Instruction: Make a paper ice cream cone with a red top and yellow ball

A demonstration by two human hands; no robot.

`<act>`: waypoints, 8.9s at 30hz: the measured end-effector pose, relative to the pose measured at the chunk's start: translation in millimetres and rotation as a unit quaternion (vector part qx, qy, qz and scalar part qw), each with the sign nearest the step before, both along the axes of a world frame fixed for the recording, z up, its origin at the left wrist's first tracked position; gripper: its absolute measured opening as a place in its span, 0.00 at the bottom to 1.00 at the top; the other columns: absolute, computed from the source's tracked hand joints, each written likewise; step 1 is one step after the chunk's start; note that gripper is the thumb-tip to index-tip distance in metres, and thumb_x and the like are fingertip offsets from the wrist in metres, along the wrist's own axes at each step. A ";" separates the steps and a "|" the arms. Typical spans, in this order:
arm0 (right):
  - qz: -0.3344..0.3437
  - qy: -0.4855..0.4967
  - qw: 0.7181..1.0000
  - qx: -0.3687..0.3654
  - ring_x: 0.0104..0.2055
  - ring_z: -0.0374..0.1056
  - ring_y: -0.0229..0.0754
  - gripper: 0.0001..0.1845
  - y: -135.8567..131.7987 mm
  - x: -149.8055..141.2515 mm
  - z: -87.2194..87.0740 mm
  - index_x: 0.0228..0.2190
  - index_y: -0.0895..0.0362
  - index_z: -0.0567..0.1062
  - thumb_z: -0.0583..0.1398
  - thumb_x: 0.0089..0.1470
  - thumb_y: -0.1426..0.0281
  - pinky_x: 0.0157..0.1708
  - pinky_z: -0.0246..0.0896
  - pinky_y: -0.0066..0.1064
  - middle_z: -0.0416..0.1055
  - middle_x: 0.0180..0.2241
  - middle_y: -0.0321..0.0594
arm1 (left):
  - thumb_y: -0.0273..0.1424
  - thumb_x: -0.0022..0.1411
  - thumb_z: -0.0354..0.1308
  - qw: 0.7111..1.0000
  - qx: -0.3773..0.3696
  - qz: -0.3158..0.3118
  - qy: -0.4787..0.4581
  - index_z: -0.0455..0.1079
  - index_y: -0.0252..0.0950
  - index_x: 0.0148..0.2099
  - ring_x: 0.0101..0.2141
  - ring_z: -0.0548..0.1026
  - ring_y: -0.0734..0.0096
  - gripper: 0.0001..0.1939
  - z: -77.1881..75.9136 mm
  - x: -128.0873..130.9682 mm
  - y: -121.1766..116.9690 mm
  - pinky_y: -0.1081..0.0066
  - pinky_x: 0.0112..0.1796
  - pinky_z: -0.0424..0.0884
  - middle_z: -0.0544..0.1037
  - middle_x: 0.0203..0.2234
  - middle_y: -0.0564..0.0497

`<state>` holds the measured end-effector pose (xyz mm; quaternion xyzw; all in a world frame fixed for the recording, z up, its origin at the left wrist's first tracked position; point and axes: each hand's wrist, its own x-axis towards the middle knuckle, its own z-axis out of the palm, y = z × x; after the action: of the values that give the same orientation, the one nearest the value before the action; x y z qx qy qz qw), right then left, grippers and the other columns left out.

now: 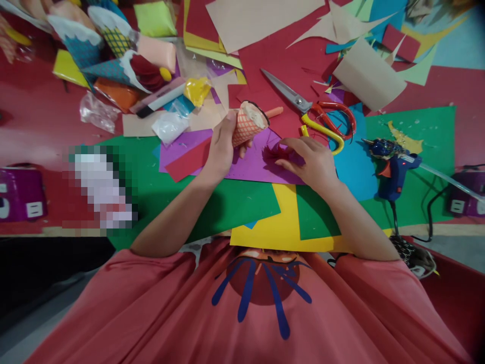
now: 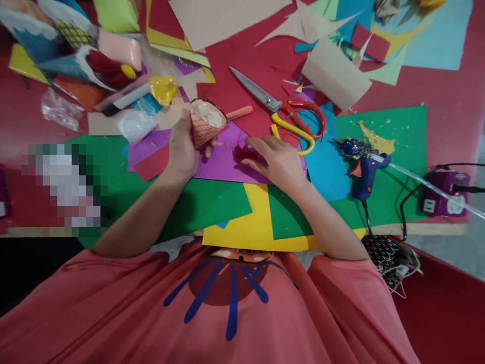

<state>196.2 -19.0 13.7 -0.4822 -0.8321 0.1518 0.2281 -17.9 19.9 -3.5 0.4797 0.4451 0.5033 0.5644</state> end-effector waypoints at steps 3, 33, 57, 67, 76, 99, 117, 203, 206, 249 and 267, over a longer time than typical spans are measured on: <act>0.021 0.014 1.000 0.005 0.42 0.74 0.50 0.23 0.7 2.8 1.9 0.49 0.57 0.76 0.59 0.61 0.54 0.41 0.70 0.39 0.78 0.42 0.49 | 0.63 0.64 0.43 1.000 -0.002 -0.003 0.023 0.66 0.37 0.32 0.12 0.61 0.82 0.33 -2.2 -0.7 0.4 0.75 0.13 0.52 0.69 0.16 0.55; 0.029 0.097 0.995 0.009 0.40 0.75 0.46 0.11 1.0 -3.9 4.4 0.37 0.52 0.77 0.54 0.62 0.70 0.39 0.73 0.41 0.77 0.37 0.44 | 0.64 0.62 0.44 1.000 -0.007 0.006 0.026 0.64 0.38 0.28 0.11 0.59 0.81 0.33 6.3 2.8 -2.4 0.73 0.14 0.54 0.67 0.15 0.55; -0.027 0.268 0.963 0.021 0.39 0.77 0.44 0.05 0.9 15.6 28.7 0.35 0.48 0.80 0.62 0.60 0.65 0.41 0.76 0.44 0.80 0.34 0.36 | 0.61 0.62 0.49 0.924 0.180 -0.197 0.275 0.72 0.35 0.50 0.41 0.77 0.62 0.35 15.1 -15.9 -9.7 0.66 0.43 0.71 0.80 0.41 0.43; -0.001 0.262 0.965 0.026 0.36 0.78 0.41 0.05 -0.6 12.4 33.3 0.33 0.49 0.81 0.63 0.58 0.69 0.39 0.75 0.39 0.81 0.33 0.33 | 0.59 0.61 0.52 0.923 0.198 -0.184 0.275 0.73 0.37 0.49 0.40 0.78 0.62 0.31 13.7 -13.7 -9.4 0.66 0.42 0.72 0.81 0.40 0.44; 0.016 0.234 0.972 0.035 0.37 0.78 0.40 0.06 0.0 12.5 31.3 0.33 0.50 0.81 0.62 0.60 0.65 0.40 0.76 0.36 0.81 0.32 0.32 | 0.60 0.63 0.49 0.902 0.217 -0.196 0.317 0.71 0.35 0.50 0.42 0.78 0.62 0.34 14.7 -13.7 -10.9 0.66 0.43 0.72 0.80 0.41 0.43; 0.084 0.275 0.958 0.010 0.38 0.78 0.37 0.06 1.9 13.4 32.0 0.35 0.49 0.81 0.63 0.60 0.68 0.39 0.77 0.32 0.81 0.34 0.30 | 0.65 0.60 0.45 0.874 0.222 -0.243 0.356 0.69 0.32 0.56 0.48 0.78 0.59 0.42 14.8 -15.3 -12.4 0.64 0.48 0.73 0.79 0.47 0.39; 0.064 0.261 0.963 0.020 0.40 0.79 0.38 0.06 -0.3 13.4 29.6 0.37 0.48 0.81 0.62 0.61 0.67 0.45 0.77 0.37 0.81 0.36 0.30 | 0.52 0.68 0.50 0.858 0.284 -0.267 0.334 0.69 0.41 0.60 0.50 0.78 0.65 0.27 14.1 -14.9 -15.0 0.69 0.48 0.73 0.80 0.50 0.46; 0.048 0.186 0.970 0.148 0.52 0.74 0.43 0.12 0.0 6.6 25.3 0.43 0.45 0.76 0.61 0.60 0.72 0.50 0.74 0.39 0.76 0.49 0.36 | 0.48 0.64 0.60 0.952 -0.093 -0.264 -0.127 0.66 0.45 0.53 0.33 0.75 0.77 0.20 19.0 17.9 -38.0 0.83 0.21 0.74 0.69 0.50 0.51; 0.054 0.182 0.971 0.145 0.51 0.75 0.43 0.12 -0.9 5.5 26.2 0.43 0.44 0.76 0.60 0.60 0.72 0.49 0.74 0.39 0.75 0.49 0.34 | 0.49 0.63 0.60 0.937 -0.133 -0.287 -0.147 0.63 0.46 0.53 0.34 0.80 0.72 0.22 22.1 17.9 -37.9 0.84 0.20 0.73 0.71 0.50 0.52; 0.027 0.310 0.950 -0.037 0.52 0.74 0.44 0.08 -1.9 6.1 22.5 0.35 0.49 0.75 0.62 0.59 0.59 0.54 0.73 0.46 0.77 0.48 0.36 | 0.45 0.61 0.62 0.877 -0.248 -0.313 -0.268 0.59 0.44 0.55 0.27 0.84 0.63 0.25 28.3 13.0 -31.8 0.81 0.18 0.74 0.81 0.31 0.58; 0.041 0.181 0.981 0.050 0.52 0.74 0.43 0.03 -7.6 7.3 36.2 0.34 0.46 0.73 0.60 0.59 0.67 0.48 0.76 0.42 0.76 0.50 0.33 | 0.34 0.70 0.46 0.830 -0.360 -0.287 -0.316 0.58 0.39 0.55 0.22 0.82 0.61 0.13 31.5 11.8 -27.5 0.80 0.12 0.70 0.81 0.30 0.52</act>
<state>203.4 -26.6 49.9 -0.4003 -0.8026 0.2040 0.3924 -6.1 -7.7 28.0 0.1637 0.2347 0.2471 0.9258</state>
